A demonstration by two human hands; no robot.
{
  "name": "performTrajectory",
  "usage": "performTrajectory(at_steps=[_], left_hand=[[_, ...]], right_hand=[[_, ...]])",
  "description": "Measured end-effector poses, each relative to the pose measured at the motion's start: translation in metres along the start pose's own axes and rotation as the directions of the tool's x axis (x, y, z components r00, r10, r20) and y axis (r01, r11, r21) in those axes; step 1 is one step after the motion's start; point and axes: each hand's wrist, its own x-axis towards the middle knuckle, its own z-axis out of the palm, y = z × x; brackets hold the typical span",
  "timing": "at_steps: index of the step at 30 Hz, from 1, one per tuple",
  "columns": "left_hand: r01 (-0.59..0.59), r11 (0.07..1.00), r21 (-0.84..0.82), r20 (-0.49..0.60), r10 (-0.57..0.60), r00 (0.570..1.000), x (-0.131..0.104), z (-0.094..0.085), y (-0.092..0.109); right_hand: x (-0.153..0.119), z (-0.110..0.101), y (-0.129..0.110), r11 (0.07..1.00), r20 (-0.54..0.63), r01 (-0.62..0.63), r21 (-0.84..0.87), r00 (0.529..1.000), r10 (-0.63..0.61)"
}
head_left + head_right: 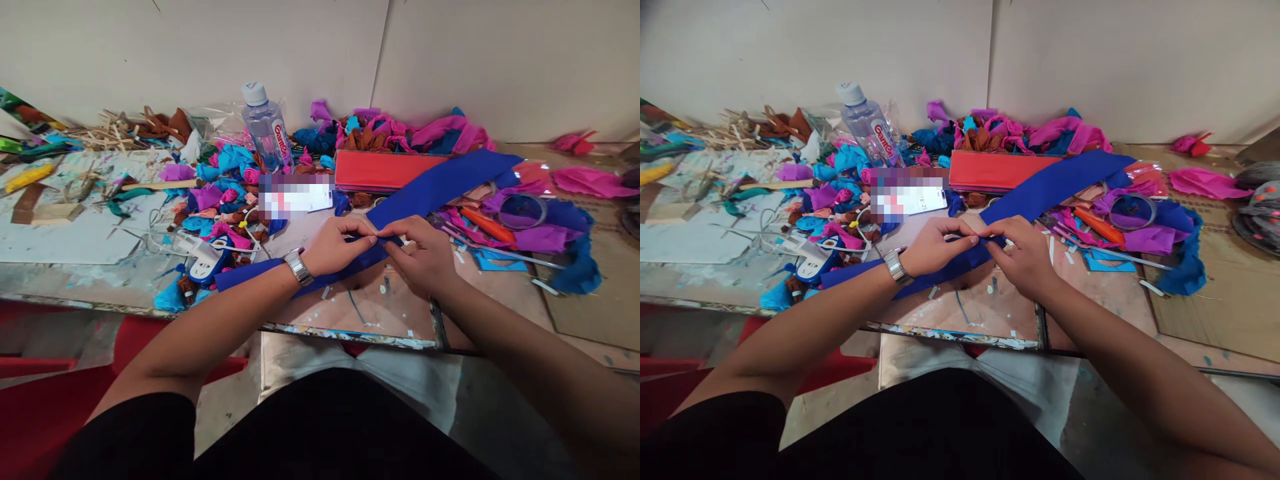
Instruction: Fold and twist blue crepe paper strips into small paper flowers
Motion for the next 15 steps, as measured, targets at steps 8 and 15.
performTrajectory(at_steps=[8,15], left_hand=[[0.030,1.000,-0.005,0.017,-0.029,0.999,0.0015,-0.0002,-0.0029],[-0.005,1.000,-0.008,0.031,0.005,0.999,0.0015,-0.0015,-0.0018]], right_hand=[[-0.0009,0.0000,-0.0005,0.999,-0.001,-0.043,-0.001,0.999,0.043],[0.0009,-0.0019,-0.0023,1.000,0.003,0.005,-0.026,1.000,-0.005]])
